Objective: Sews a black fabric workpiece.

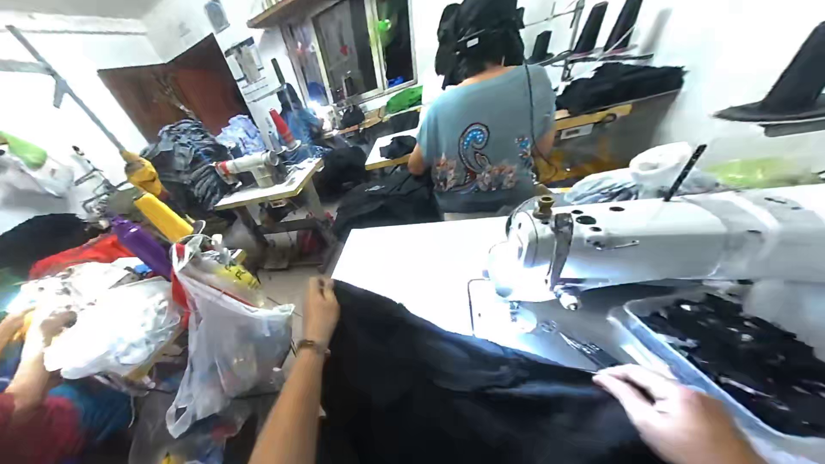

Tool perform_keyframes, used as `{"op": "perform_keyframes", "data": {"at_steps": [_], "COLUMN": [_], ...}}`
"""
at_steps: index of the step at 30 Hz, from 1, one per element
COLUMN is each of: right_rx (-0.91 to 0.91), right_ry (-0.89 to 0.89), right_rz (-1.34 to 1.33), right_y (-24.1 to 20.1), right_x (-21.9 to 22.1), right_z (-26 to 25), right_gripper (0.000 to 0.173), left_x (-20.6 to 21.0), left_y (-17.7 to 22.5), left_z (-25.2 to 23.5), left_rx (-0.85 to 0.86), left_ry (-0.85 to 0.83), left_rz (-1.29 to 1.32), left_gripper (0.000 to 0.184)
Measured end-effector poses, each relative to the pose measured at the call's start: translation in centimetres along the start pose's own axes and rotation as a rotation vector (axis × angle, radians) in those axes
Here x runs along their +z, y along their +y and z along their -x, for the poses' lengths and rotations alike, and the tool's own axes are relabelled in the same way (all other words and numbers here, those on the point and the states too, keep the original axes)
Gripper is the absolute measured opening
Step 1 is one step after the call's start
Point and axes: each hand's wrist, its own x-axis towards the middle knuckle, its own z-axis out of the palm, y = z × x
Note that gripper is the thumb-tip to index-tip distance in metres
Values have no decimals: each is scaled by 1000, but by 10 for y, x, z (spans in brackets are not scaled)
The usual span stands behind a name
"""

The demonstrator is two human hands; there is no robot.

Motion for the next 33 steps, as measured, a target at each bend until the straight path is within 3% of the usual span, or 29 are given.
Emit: {"op": "perform_keyframes", "data": {"at_steps": [2,4,7,10,12,14,16,18,20,23,25,28,30,33], "right_rx": [19,18,178,293,111,-211,-414,-441,-338,-145,-148,-405,-602,-869], "right_ry": [-4,-9,-35,-44,20,54,2,-118,-314,-608,-695,-533,-421,-406], "right_rz": [137,226,323,470,434,362,247,178,160,158,108,-93,-220,-455], "right_y": [15,23,15,-5,-21,-36,-57,-74,-84,-93,-87,-69,-70,-119], "right_x": [26,35,27,19,26,50,79,100,105,94,80,47,18,-4], "right_z": [-3,-12,-29,-37,-33,-25,-19,-18,-22,-34,-37,-32,-30,-31], "right_gripper": [22,19,31,44,36,28,25,26,34,37,26,8,11,17], "left_x": [54,86,117,135,141,142,144,147,148,142,137,109,64,-46], "left_y": [-17,-10,8,21,26,30,33,34,35,37,35,34,26,7], "left_z": [2,15,32,44,46,46,45,45,45,48,49,48,47,56], "left_rx": [31,218,587,748,780,805,843,881,885,802,729,646,635,639], "left_ry": [-62,-95,-230,-444,-489,-495,-500,-485,-471,-540,-637,-766,-667,-355], "left_rz": [-112,-206,-229,-218,-210,-203,-178,-133,-70,11,70,160,217,152], "left_gripper": [39,45,51,49,43,33,21,14,13,17,16,15,12,18]}}
